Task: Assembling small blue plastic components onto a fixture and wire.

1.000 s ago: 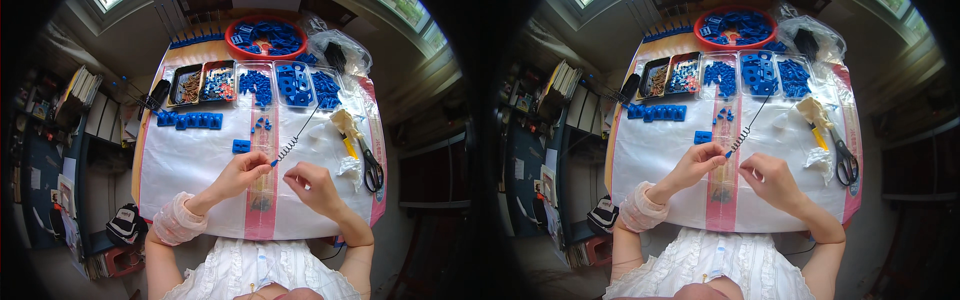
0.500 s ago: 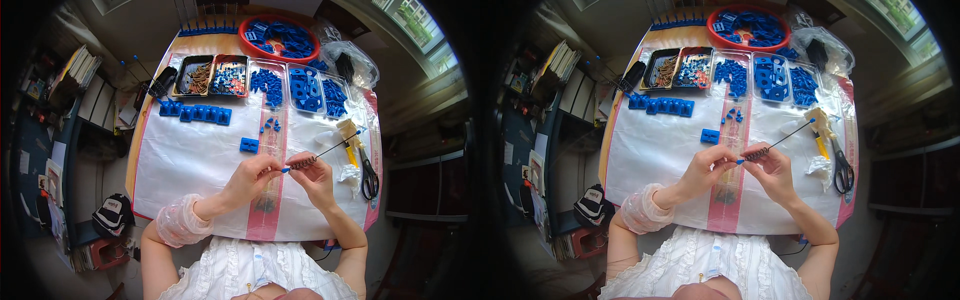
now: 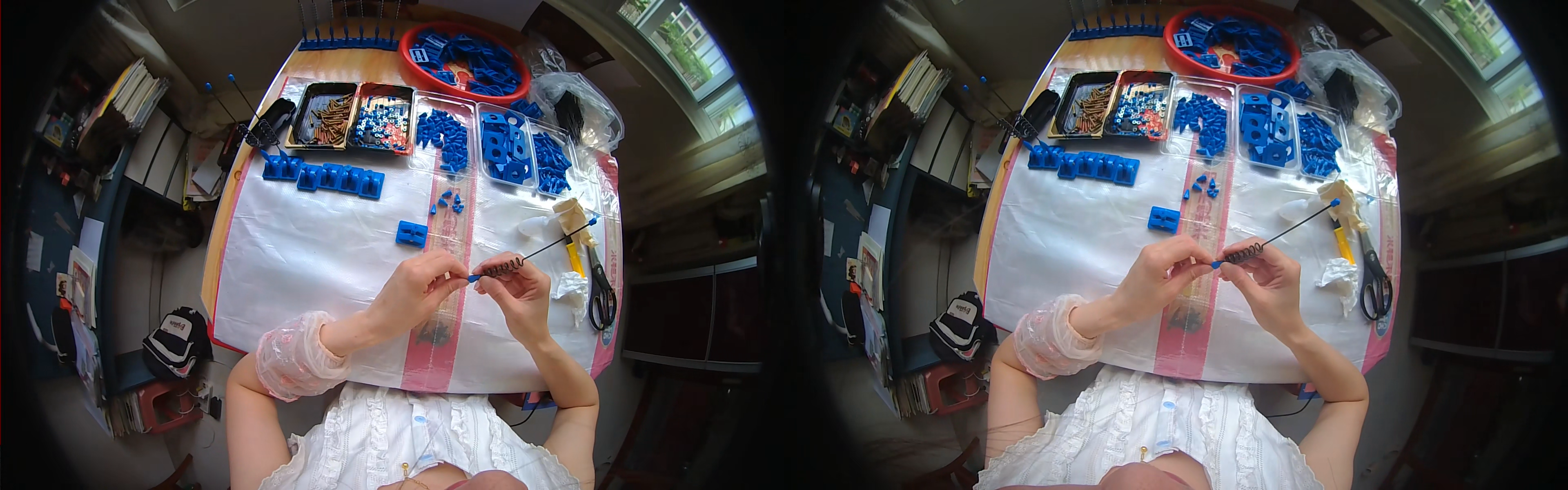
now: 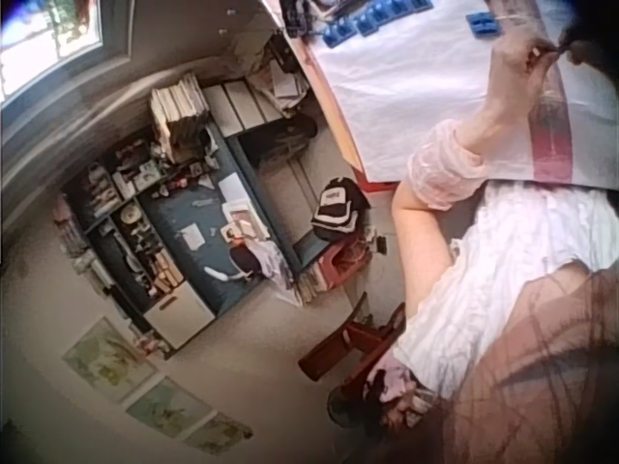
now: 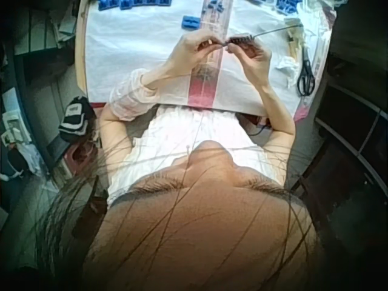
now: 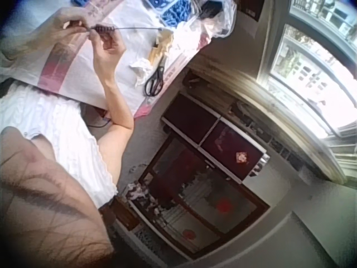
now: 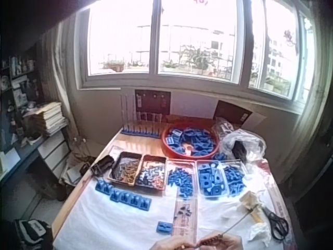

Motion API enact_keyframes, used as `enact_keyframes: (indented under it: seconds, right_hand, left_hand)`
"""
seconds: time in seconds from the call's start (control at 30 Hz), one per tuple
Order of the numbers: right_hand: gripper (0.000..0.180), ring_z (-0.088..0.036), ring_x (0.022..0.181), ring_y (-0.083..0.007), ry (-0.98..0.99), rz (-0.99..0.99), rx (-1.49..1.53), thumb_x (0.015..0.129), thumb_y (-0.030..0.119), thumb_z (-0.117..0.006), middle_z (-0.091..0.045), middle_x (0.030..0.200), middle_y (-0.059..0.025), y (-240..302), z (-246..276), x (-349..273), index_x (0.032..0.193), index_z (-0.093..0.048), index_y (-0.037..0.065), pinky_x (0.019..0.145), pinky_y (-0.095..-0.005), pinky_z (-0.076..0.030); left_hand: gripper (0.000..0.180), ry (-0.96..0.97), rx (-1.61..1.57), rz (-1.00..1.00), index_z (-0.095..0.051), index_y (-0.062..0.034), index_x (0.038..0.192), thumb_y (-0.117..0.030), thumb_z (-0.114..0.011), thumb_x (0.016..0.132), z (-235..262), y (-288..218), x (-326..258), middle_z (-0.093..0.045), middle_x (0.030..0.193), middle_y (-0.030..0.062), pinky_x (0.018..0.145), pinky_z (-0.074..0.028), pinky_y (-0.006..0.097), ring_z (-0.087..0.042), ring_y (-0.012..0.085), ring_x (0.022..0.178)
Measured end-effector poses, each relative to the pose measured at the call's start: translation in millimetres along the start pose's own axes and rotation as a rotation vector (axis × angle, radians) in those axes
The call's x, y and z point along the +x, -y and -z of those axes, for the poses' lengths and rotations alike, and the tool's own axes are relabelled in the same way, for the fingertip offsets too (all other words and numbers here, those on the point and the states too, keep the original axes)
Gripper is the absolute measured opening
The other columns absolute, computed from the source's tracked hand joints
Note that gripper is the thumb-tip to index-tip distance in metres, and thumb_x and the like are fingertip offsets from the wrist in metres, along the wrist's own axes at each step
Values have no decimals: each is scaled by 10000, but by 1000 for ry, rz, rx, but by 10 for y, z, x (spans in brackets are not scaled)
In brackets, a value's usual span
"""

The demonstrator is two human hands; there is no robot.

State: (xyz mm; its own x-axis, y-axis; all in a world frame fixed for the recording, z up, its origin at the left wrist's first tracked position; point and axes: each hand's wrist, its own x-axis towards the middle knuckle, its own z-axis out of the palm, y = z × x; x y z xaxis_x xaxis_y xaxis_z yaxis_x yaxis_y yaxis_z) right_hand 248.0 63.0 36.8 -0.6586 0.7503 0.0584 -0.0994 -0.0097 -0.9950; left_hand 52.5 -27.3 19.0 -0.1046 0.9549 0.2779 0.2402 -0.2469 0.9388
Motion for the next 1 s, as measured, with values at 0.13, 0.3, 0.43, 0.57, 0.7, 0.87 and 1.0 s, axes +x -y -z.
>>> enact_keyframes:
  seconds: [0.13, 0.3, 0.43, 0.57, 0.7, 0.87, 1.0]
  right_hand:
    - [197, -716, 963, -163, 5, -3, -36, 928, -87, -721, -701, 1059, -107, 49, -1, 13, 1122, -688, -72, 863, -306, -611]
    - [197, -719, 959, -152, 4, 26, -99, 923, -88, -724, -709, 1046, -98, 250, 31, 120, 1116, -688, -67, 871, -296, -604]
    - [175, -716, 903, -127, -10, 124, -215, 931, -78, -719, -721, 1023, -96, 495, -26, 316, 1098, -679, -44, 821, -269, -598]
    - [208, -723, 926, -120, 5, 221, -237, 916, -78, -739, -736, 1028, -88, 554, -171, 527, 1112, -677, -46, 845, -261, -594]
    - [217, -732, 917, -112, 51, 254, -269, 908, -71, -750, -743, 1019, -87, 499, -351, 726, 1111, -675, -53, 843, -256, -586]
    - [201, -730, 876, -106, 62, 270, -285, 905, -67, -749, -733, 961, -75, 326, -446, 828, 1093, -680, -52, 814, -260, -580]
    - [194, -723, 859, -109, 58, 260, -311, 897, -66, -751, -728, 948, -70, 200, -432, 871, 1079, -685, -48, 801, -262, -579]
  left_hand:
    - [129, 2, 32, -29, -712, -12, 1040, 3, -748, 917, 15, -9, 3, -666, 899, 68, 641, -482, 284, -598, 143, 703]
    - [159, -139, 77, -33, -699, -19, 1084, -32, -757, 936, 272, -132, 118, -694, 937, 40, 632, -475, 239, -601, 88, 706]
    - [157, -281, 199, 72, -698, -30, 1096, -69, -752, 954, 763, -111, 245, -706, 1004, 16, 661, -480, 223, -599, 62, 755]
    - [301, -132, 281, 190, -719, -49, 1137, -68, -829, 858, 1050, 74, 271, -708, 1087, 21, 690, -504, 226, -607, 81, 849]
    - [452, 3, 332, 240, -734, -72, 1165, -79, -899, 745, 1019, 244, 238, -710, 1094, 26, 692, -529, 257, -618, 112, 841]
    - [484, -3, 450, 262, -759, -119, 1163, -182, -933, 717, 930, 383, 231, -668, 971, 27, 722, -524, 303, -606, 147, 798]
    - [438, -9, 518, 252, -792, -159, 1126, -235, -936, 720, 867, 347, 242, -637, 919, 26, 720, -510, 317, -588, 164, 781]
